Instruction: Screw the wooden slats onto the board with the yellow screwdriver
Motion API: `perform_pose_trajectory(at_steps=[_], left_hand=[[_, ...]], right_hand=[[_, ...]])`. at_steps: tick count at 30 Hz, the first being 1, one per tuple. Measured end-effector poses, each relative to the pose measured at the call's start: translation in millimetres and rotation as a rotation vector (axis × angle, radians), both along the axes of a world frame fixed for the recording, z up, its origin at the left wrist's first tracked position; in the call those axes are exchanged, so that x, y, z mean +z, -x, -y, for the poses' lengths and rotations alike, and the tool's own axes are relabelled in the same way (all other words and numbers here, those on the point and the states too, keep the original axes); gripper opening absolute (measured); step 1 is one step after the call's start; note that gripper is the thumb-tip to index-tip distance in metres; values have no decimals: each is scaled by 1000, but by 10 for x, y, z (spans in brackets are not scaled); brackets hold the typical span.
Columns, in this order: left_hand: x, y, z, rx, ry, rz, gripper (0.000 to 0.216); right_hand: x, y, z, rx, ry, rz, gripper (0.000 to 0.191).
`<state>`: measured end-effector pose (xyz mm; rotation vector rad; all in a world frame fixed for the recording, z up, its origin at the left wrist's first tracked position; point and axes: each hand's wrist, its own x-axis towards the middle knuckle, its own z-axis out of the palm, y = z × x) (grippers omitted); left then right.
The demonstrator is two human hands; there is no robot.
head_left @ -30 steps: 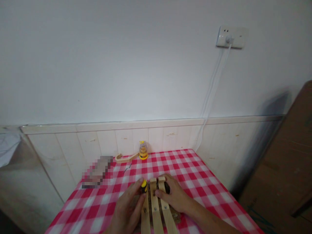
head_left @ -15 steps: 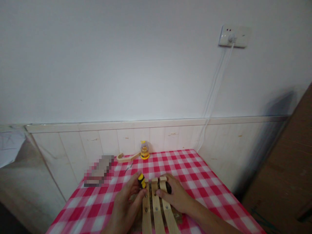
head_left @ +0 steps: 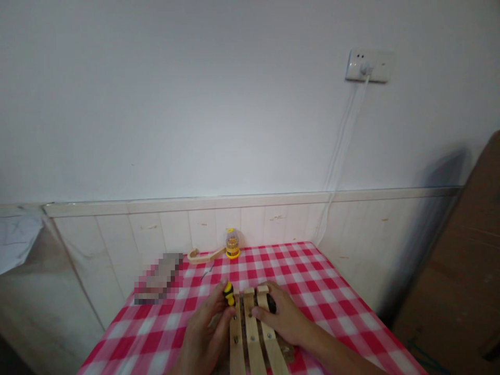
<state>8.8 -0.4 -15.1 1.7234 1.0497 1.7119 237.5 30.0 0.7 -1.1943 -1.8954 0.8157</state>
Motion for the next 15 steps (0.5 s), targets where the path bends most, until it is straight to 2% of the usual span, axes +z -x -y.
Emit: perform_pose_trajectory(at_steps=[3, 8, 15], left_hand=[[27, -19, 55, 19, 6, 60, 52], [109, 4, 183, -23, -1, -42, 50], [80, 43, 176, -78, -16, -109, 52]], right_hand=[[27, 6, 14, -6, -4, -4, 20], [33, 3, 13, 9, -6, 13, 22], [12, 3, 2, 0, -29, 23, 21]])
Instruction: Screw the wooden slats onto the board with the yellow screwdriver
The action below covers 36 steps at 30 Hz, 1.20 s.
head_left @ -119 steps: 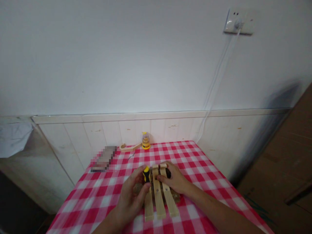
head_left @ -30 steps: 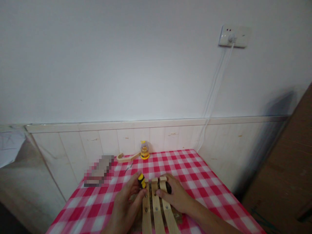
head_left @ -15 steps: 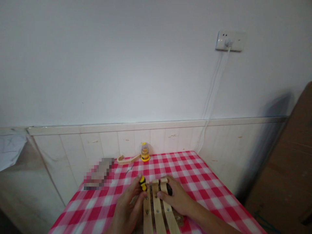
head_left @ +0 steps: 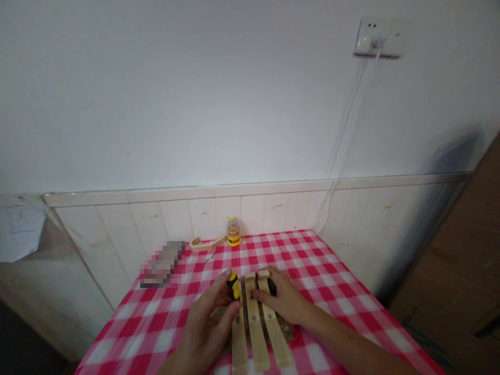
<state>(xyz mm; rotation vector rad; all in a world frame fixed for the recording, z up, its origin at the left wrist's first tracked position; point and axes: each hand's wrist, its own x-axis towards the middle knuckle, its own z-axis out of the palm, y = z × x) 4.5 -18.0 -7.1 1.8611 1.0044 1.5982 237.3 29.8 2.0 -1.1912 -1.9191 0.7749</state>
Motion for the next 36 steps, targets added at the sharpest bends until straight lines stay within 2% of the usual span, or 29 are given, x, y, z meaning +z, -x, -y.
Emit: perform_pose_trajectory(at_steps=[12, 21, 30, 36], left_hand=[[95, 12, 28, 32, -45, -128, 52], [129, 11, -10, 64, -199, -199, 50], [168, 16, 37, 42, -82, -185, 50], [199, -2, 77, 11, -60, -137, 52]], right_hand=[[32, 16, -11, 20, 10, 20, 22], [-2, 1, -22, 37, 10, 18, 22], [-4, 3, -28, 28, -6, 39, 21], [-28, -9, -43, 32, -25, 49, 23]])
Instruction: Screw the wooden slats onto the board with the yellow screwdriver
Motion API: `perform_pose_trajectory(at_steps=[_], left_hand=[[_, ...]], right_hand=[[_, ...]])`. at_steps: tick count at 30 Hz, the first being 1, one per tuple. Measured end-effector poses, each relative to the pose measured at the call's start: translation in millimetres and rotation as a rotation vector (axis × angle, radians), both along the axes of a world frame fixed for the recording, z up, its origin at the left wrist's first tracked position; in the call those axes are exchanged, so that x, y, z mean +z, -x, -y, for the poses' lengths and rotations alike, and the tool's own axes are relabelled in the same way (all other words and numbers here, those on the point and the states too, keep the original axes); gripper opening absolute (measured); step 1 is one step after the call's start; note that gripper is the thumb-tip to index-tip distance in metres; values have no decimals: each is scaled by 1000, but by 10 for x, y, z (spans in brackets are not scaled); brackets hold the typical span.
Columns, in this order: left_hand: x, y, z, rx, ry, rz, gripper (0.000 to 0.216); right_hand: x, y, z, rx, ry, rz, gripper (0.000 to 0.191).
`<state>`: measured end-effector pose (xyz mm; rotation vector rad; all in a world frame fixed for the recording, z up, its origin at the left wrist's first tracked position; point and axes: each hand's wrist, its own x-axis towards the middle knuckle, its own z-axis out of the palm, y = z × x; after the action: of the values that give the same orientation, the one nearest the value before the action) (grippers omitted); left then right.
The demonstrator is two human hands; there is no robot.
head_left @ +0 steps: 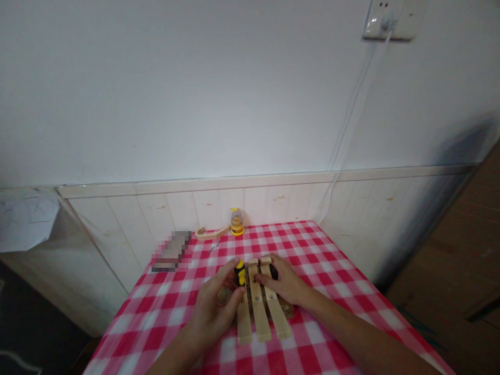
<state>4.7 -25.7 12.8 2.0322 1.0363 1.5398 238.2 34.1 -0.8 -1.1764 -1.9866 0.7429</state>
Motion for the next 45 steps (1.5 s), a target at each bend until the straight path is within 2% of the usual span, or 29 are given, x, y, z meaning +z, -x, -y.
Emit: perform_pose_trajectory(at_steps=[5, 10, 12, 15, 19, 27, 35, 45], left_hand=[[-36, -40, 1, 37, 10, 78, 51], [-86, -44, -125, 236, 32, 262, 61], [-113, -38, -182, 267, 31, 271, 62], [-169, -31, -236, 211, 21, 236, 58], [-209, -35, -250, 224, 13, 198, 56], [-173, -76, -231, 177, 82, 188, 52], [-175, -78, -229, 176, 73, 117, 53], [-103, -27, -202, 48, 105, 49, 57]], right_hand=[[2, 2, 4, 6, -1, -13, 23], [26, 8, 20, 3, -13, -12, 19], [34, 11, 24, 15, -15, -16, 17], [32, 13, 20, 7, -17, -14, 17], [29, 18, 14, -4, -11, -8, 17], [77, 29, 35, -4, -7, -12, 14], [78, 26, 30, -14, -3, 3, 16], [53, 29, 18, -10, -7, -15, 16]])
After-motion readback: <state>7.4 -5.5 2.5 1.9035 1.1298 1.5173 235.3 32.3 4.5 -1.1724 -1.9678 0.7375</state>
